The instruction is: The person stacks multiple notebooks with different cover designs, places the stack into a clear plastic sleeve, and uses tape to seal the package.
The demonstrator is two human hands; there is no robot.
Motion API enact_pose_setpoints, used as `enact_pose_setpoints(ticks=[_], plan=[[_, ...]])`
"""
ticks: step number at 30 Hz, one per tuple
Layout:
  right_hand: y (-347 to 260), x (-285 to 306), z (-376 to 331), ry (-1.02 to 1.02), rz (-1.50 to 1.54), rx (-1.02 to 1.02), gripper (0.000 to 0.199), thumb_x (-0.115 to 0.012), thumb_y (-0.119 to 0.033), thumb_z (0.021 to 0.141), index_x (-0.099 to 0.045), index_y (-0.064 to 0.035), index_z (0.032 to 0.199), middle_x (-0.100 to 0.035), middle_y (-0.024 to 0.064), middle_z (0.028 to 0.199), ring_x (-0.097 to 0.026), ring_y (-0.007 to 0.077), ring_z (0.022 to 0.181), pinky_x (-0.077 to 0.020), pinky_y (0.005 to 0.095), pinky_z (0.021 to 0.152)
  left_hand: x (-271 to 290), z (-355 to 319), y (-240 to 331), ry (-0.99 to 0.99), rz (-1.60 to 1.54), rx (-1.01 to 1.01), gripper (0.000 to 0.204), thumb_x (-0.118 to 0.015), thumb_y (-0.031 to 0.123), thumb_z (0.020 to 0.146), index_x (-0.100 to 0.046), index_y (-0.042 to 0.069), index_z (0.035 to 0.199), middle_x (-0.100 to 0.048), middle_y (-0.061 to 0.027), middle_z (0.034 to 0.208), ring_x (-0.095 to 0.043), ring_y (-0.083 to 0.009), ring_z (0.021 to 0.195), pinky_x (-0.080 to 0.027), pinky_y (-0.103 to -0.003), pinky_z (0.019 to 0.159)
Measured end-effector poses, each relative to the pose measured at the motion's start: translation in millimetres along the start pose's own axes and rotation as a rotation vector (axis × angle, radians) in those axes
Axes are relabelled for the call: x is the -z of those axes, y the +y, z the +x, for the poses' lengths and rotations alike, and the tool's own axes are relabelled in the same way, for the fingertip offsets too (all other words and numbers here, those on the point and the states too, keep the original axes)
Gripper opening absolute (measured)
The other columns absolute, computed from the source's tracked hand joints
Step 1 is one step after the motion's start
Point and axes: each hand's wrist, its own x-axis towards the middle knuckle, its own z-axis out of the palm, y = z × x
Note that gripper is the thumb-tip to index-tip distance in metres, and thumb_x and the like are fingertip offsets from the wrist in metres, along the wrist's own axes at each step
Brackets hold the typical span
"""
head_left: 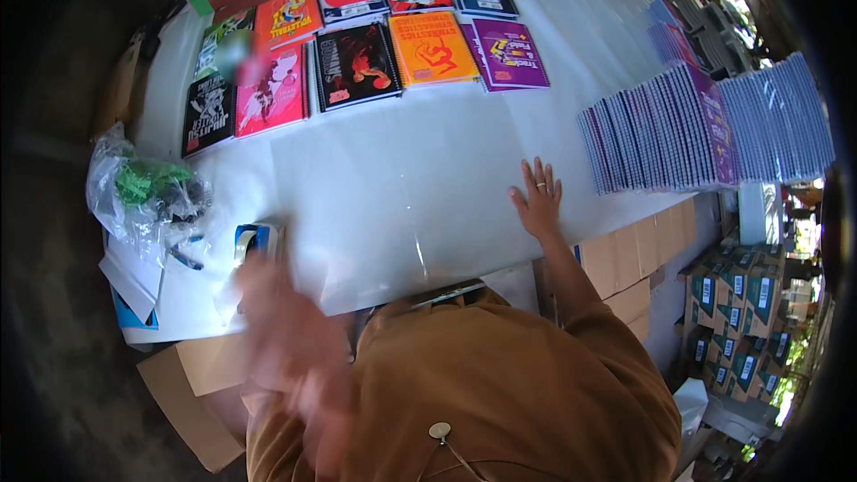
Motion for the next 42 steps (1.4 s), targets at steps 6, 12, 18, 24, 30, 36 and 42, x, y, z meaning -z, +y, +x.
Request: enact_pose_setpoints(ticks=[6, 12, 18, 24, 30, 36, 42], plan=[[-3, 14, 2, -0.009, 0.142, -0.001, 0.067, -0.043, -0.051, 0.088, -0.026, -0.0169, 0.142, -0.017, 0.0137, 0.148, -0.013, 0.0334, 0.137, -0.0091, 0.054, 0.107, -41, -138, -107, -0.524, 0.79, 0.621, 0.089, -0.062, 0.053, 0.076, -0.017, 0.015, 0.144, -0.013, -0.0159, 0.149, -0.008, -0.0396, 0.136, -0.011, -0.06, 0.105], [2, 25, 5, -0.089, 0.089, 0.036, 0.065, -0.048, -0.048, 0.086, -0.032, -0.0145, 0.139, -0.016, 0.0144, 0.148, -0.011, 0.0331, 0.137, -0.0074, 0.0525, 0.107, -39, -134, -109, -0.629, 1.018, 0.626, 0.071, -0.044, 0.055, 0.086, -0.03, 0.01, 0.139, -0.018, -0.0248, 0.144, -0.013, -0.0416, 0.134, -0.012, -0.056, 0.106], [-2, 23, 135, 0.342, 0.51, 0.032, 0.034, -0.058, -0.015, 0.083, -0.057, -0.0073, 0.116, -0.057, 0.0154, 0.113, -0.049, 0.0369, 0.109, -0.0368, 0.0459, 0.093, -74, -14, -161, -0.297, 0.574, 0.461, 0.044, -0.053, 0.02, 0.089, -0.044, 0.001, 0.127, -0.046, -0.0228, 0.127, -0.044, -0.0383, 0.118, -0.035, -0.042, 0.098], [20, 7, 317, 0.368, 0.258, -0.559, 0.043, -0.067, -0.03, 0.076, -0.061, -0.0011, 0.107, -0.061, 0.0168, 0.109, -0.054, 0.0328, 0.106, -0.04, 0.0422, 0.092, -145, 88, -291, -0.308, 0.592, 0.629, 0.064, -0.055, 0.042, 0.084, -0.039, -0.002, 0.128, -0.035, -0.0312, 0.133, -0.035, -0.0442, 0.124, -0.03, -0.046, 0.102], [65, 38, 333, 0.111, 0.546, -0.476, 0.037, -0.075, -0.023, 0.071, -0.061, -0.0025, 0.098, -0.065, 0.0125, 0.096, -0.063, 0.023, 0.087, -0.0472, 0.0342, 0.076, -201, 118, -293, -0.601, 1.115, 0.958, 0.103, -0.062, 0.062, 0.067, -0.023, -0.004, 0.136, -0.022, -0.0246, 0.143, -0.023, -0.0412, 0.131, -0.026, -0.058, 0.1], [-54, 142, 229, 0.412, 1.2, 0.048, 0.011, -0.064, -0.003, 0.079, -0.06, 0.0023, 0.088, -0.064, 0.0083, 0.082, -0.059, 0.0123, 0.079, -0.0468, 0.0248, 0.073, -150, 145, -303, -0.655, 1.01, 0.933, 0.034, -0.06, 0.024, 0.074, -0.063, 0.002, 0.1, -0.062, -0.0193, 0.106, -0.059, -0.0348, 0.101, -0.047, -0.043, 0.087], [-108, 82, 110, 0.233, 0.873, 0.954, 0.009, -0.054, -0.013, 0.081, -0.062, -0.0108, 0.084, -0.065, 0.001, 0.102, -0.057, 0.0203, 0.107, -0.0366, 0.0443, 0.099, -63, 143, -220, 0.326, 0.116, 0.466, 0.011, -0.053, 0.003, 0.078, -0.061, -0.003, 0.083, -0.06, 0.0015, 0.076, -0.048, -0.0052, 0.065, -0.04, -0.024, 0.058]])
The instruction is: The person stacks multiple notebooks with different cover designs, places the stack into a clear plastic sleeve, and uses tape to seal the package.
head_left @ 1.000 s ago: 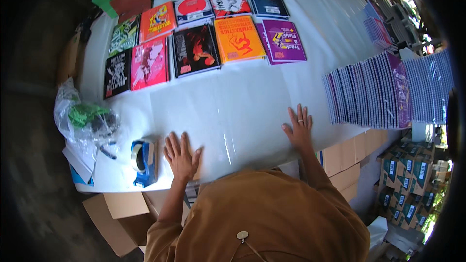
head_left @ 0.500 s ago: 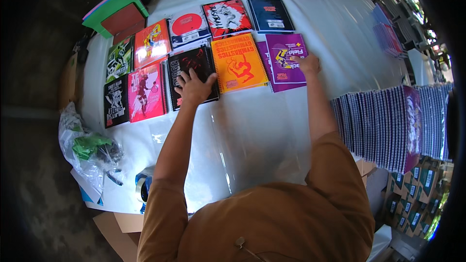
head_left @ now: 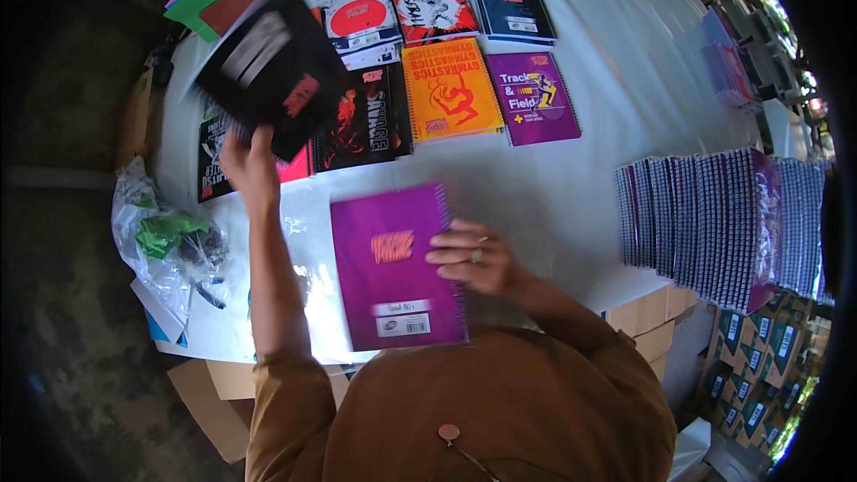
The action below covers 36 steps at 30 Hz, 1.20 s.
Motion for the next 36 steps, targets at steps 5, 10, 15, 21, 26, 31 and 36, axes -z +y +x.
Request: enact_pose_setpoints(ticks=[5, 10, 15, 21, 26, 31, 36], plan=[[11, -53, -46, -0.418, -0.063, -0.217, 0.016, -0.058, -0.003, 0.072, -0.064, -0.0112, 0.085, -0.065, 0.0014, 0.095, -0.056, 0.0196, 0.103, -0.0361, 0.0439, 0.098, 100, -130, -35, -0.542, 0.22, -0.485, 0.027, -0.048, 0.012, 0.084, -0.063, 0.014, 0.107, -0.058, -0.008, 0.112, -0.052, -0.0273, 0.105, -0.035, -0.042, 0.091], [104, -7, 19, 0.03, -0.342, -0.649, 0.025, -0.057, -0.002, 0.071, -0.063, -0.0044, 0.095, -0.062, 0.0162, 0.093, -0.059, 0.0323, 0.087, -0.0465, 0.0424, 0.077, 104, -202, -32, -1.044, 0.949, -0.326, 0.055, -0.053, 0.0, 0.07, -0.057, 0.022, 0.12, -0.042, -0.0011, 0.137, -0.031, -0.0273, 0.132, -0.021, -0.051, 0.106], [205, 5, 72, -0.02, -0.621, -1.14, 0.069, -0.071, -0.041, 0.072, -0.047, 0.0029, 0.119, -0.056, 0.0255, 0.108, -0.052, 0.0375, 0.105, -0.0425, 0.0452, 0.089, 60, -78, -74, -0.584, 0.769, -0.259, 0.05, -0.053, 0.003, 0.073, -0.05, 0.007, 0.123, -0.043, -0.0165, 0.133, -0.033, -0.0346, 0.128, -0.026, -0.054, 0.102], [243, 6, 73, -0.088, -0.418, -1.255, 0.062, -0.075, -0.032, 0.07, -0.048, 0.0024, 0.114, -0.057, 0.0238, 0.108, -0.054, 0.0374, 0.104, -0.0431, 0.0424, 0.088, 44, 7, -145, -0.258, 1.239, 0.557, 0.101, -0.064, 0.064, 0.065, -0.027, 0.004, 0.137, -0.029, -0.019, 0.141, -0.025, -0.034, 0.131, -0.026, -0.055, 0.1], [112, 19, 118, 0.564, 0.641, -0.673, 0.036, -0.067, -0.011, 0.079, -0.049, 0.0021, 0.107, -0.06, 0.0109, 0.101, -0.057, 0.0161, 0.093, -0.0441, 0.0289, 0.083, 64, 23, -144, -0.195, 1.304, 0.819, 0.126, -0.075, 0.069, 0.043, -0.022, 0.004, 0.138, -0.029, -0.0246, 0.137, -0.027, -0.0371, 0.129, -0.024, -0.051, 0.101], [-10, 0, 80, 0.431, 1.12, -0.88, 0.036, -0.068, -0.009, 0.077, -0.052, -0.0004, 0.109, -0.059, 0.0049, 0.1, -0.055, 0.0102, 0.091, -0.0441, 0.0257, 0.083, 81, 28, -115, 0.004, 1.152, 0.543, 0.077, -0.074, 0.055, 0.06, -0.05, 0.006, 0.115, -0.054, -0.0185, 0.112, -0.051, -0.0303, 0.107, -0.039, -0.042, 0.088], [-3, -61, -36, -0.216, 0.195, -1.206, 0.031, -0.072, -0.027, 0.075, -0.057, -0.0016, 0.083, -0.059, 0.0099, 0.068, -0.059, 0.0187, 0.063, -0.0452, 0.0325, 0.058, 64, -29, 32, 0.148, 0.009, 0.093, 0.021, -0.053, 0.02, 0.091, -0.054, -0.001, 0.097, -0.057, -0.0029, 0.073, -0.053, -0.0121, 0.064, -0.044, -0.023, 0.062]])
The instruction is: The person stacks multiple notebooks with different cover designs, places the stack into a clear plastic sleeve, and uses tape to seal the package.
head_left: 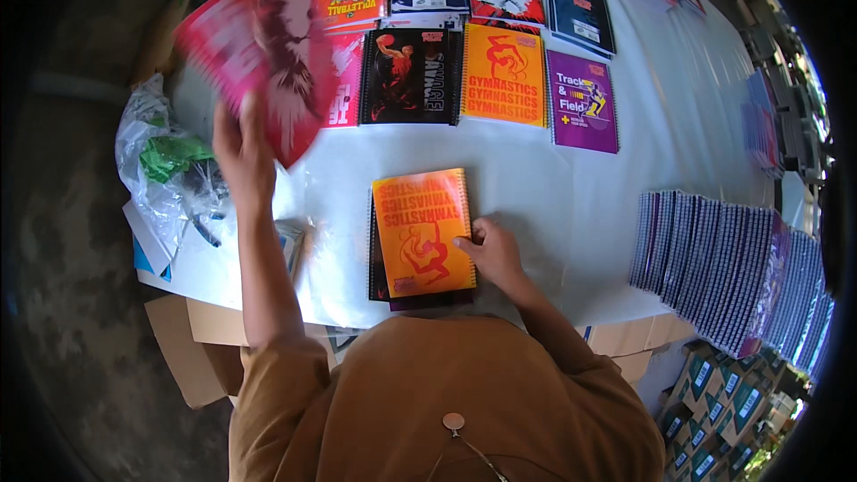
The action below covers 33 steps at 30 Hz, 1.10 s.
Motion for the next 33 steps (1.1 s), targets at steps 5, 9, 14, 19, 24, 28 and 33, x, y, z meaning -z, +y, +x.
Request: enact_pose_setpoints(ticks=[5, 9, 14, 19, 24, 28, 33], plan=[[8, -8, -4, 0.011, -0.16, 0.027, 0.042, -0.066, -0.042, 0.077, -0.058, -0.0013, 0.074, -0.057, 0.0161, 0.06, -0.058, 0.0318, 0.059, -0.0438, 0.0406, 0.055, 59, -119, -39, -0.532, 0.196, 0.638, 0.033, -0.061, 0.036, 0.085, -0.062, 0.002, 0.087, -0.062, -0.005, 0.069, -0.057, -0.0127, 0.055, -0.045, -0.027, 0.05], [31, -5, 10, -0.092, -0.156, -0.035, 0.051, -0.061, -0.048, 0.079, -0.057, 0.0017, 0.068, -0.055, 0.02, 0.06, -0.056, 0.0336, 0.056, -0.0419, 0.0422, 0.052, 59, -145, -60, -1.139, 1.3, 0.394, 0.065, -0.05, 0.064, 0.078, -0.065, 0.002, 0.092, -0.064, -0.0204, 0.075, -0.065, -0.0329, 0.071, -0.05, -0.044, 0.064], [4, 9, 8, -0.175, -0.201, -0.102, 0.059, -0.059, -0.054, 0.078, -0.057, 0.0035, 0.064, -0.052, 0.0199, 0.054, -0.052, 0.0332, 0.049, -0.0405, 0.0418, 0.05, 34, -17, -117, -0.494, 1.153, -0.058, 0.042, -0.063, 0.041, 0.079, -0.055, 0.007, 0.103, -0.062, -0.0137, 0.085, -0.062, -0.0334, 0.077, -0.05, -0.043, 0.064], [0, 7, 13, -0.277, -0.284, -0.058, 0.06, -0.061, -0.054, 0.076, -0.059, 0.0039, 0.062, -0.051, 0.0179, 0.052, -0.051, 0.0278, 0.046, -0.0404, 0.0401, 0.049, 77, 78, -223, 0.001, 1.363, -0.177, 0.042, -0.059, 0.035, 0.08, -0.054, 0.004, 0.108, -0.062, -0.0185, 0.095, -0.061, -0.0377, 0.086, -0.049, -0.047, 0.077], [-3, 10, 10, -0.272, -0.176, -0.071, 0.055, -0.061, -0.049, 0.078, -0.06, 0.0042, 0.068, -0.053, 0.0171, 0.053, -0.054, 0.0256, 0.049, -0.0421, 0.0386, 0.051, 72, 111, -162, -0.161, 1.362, 0.28, 0.032, -0.052, 0.028, 0.076, -0.066, 0.002, 0.088, -0.064, -0.0224, 0.096, -0.062, -0.0378, 0.09, -0.049, -0.046, 0.08], [6, 10, -1, 0.078, -0.084, 0.093, 0.05, -0.056, -0.046, 0.084, -0.06, 0.0033, 0.09, -0.057, 0.0171, 0.062, -0.058, 0.026, 0.056, -0.0435, 0.0381, 0.054, 49, 80, -49, -0.173, 1.291, -0.112, 0.022, -0.053, 0.027, 0.077, -0.063, 0.008, 0.079, -0.063, -0.0202, 0.078, -0.062, -0.0369, 0.078, -0.049, -0.047, 0.068], [1, 6, 0, -0.031, 0.117, 0.097, 0.045, -0.051, -0.041, 0.089, -0.057, 0.0029, 0.099, -0.058, 0.0185, 0.066, -0.06, 0.0285, 0.06, -0.0442, 0.0373, 0.055, 25, -87, 52, -1.213, 1.346, 0.229, 0.043, -0.054, 0.039, 0.083, -0.054, 0.015, 0.119, -0.057, -0.0204, 0.113, -0.065, -0.0334, 0.083, -0.052, -0.041, 0.065]])
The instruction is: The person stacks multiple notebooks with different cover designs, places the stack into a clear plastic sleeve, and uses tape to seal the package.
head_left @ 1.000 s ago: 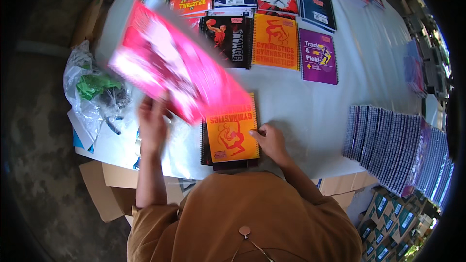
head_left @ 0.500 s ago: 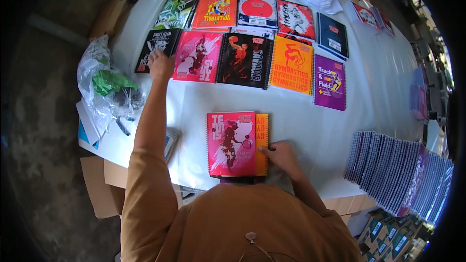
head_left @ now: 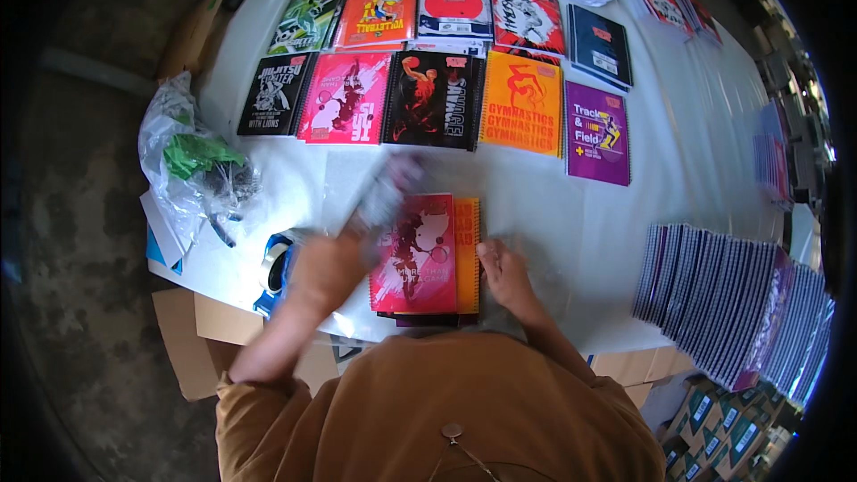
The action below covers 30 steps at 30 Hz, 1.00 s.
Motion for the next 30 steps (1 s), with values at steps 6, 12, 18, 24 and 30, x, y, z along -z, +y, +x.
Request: enact_pose_setpoints(ticks=[6, 12, 18, 24, 30], plan=[[-11, 10, 10, -0.158, -0.14, -0.027, 0.039, -0.056, -0.036, 0.086, -0.058, 0.0013, 0.097, -0.06, 0.019, 0.067, -0.061, 0.035, 0.066, -0.0457, 0.0397, 0.058, -111, 25, 39, 0.144, -0.232, -0.325, 0.064, -0.058, 0.059, 0.076, -0.048, 0.019, 0.125, -0.054, -0.0152, 0.119, -0.064, -0.0309, 0.082, -0.052, -0.042, 0.067], [-60, 41, 104, 0.153, -0.555, 0.168, 0.034, -0.065, -0.03, 0.08, -0.062, -0.0033, 0.101, -0.062, 0.0155, 0.074, -0.063, 0.0293, 0.071, -0.0487, 0.037, 0.064, -12, 184, -67, 0.711, -0.398, -0.175, 0.047, -0.062, 0.041, 0.08, -0.056, 0.009, 0.115, -0.062, -0.0217, 0.094, -0.061, -0.0378, 0.085, -0.049, -0.045, 0.072], [-102, 65, 311, 0.522, -0.249, 0.482, 0.035, -0.061, -0.026, 0.083, -0.06, 0.0005, 0.106, -0.062, 0.0211, 0.096, -0.059, 0.0343, 0.093, -0.0459, 0.0383, 0.082, 77, 347, -225, 0.912, -0.353, 0.21, 0.061, -0.065, 0.042, 0.077, -0.049, 0.006, 0.123, -0.058, -0.0237, 0.109, -0.057, -0.0376, 0.1, -0.046, -0.044, 0.084], [-93, 61, 418, 0.491, -0.645, 0.181, 0.074, -0.06, -0.046, 0.08, -0.036, 0.0025, 0.13, -0.04, 0.0269, 0.128, -0.034, 0.0405, 0.122, -0.0275, 0.0477, 0.101, 85, 406, -267, 0.722, -0.36, 0.54, 0.093, -0.072, 0.055, 0.064, -0.034, 0.004, 0.133, -0.046, -0.0206, 0.128, -0.047, -0.0387, 0.114, -0.042, -0.046, 0.09], [-138, 62, 438, 0.182, -0.832, -0.103, 0.114, -0.07, -0.059, 0.064, -0.012, 0.0018, 0.14, -0.009, 0.0242, 0.147, -0.008, 0.0402, 0.136, -0.0139, 0.0537, 0.107, 125, 390, -275, 1.036, 0.045, 0.433, 0.065, -0.067, 0.043, 0.076, -0.048, 0.001, 0.122, -0.061, -0.0178, 0.104, -0.059, -0.0333, 0.094, -0.045, -0.04, 0.079]])
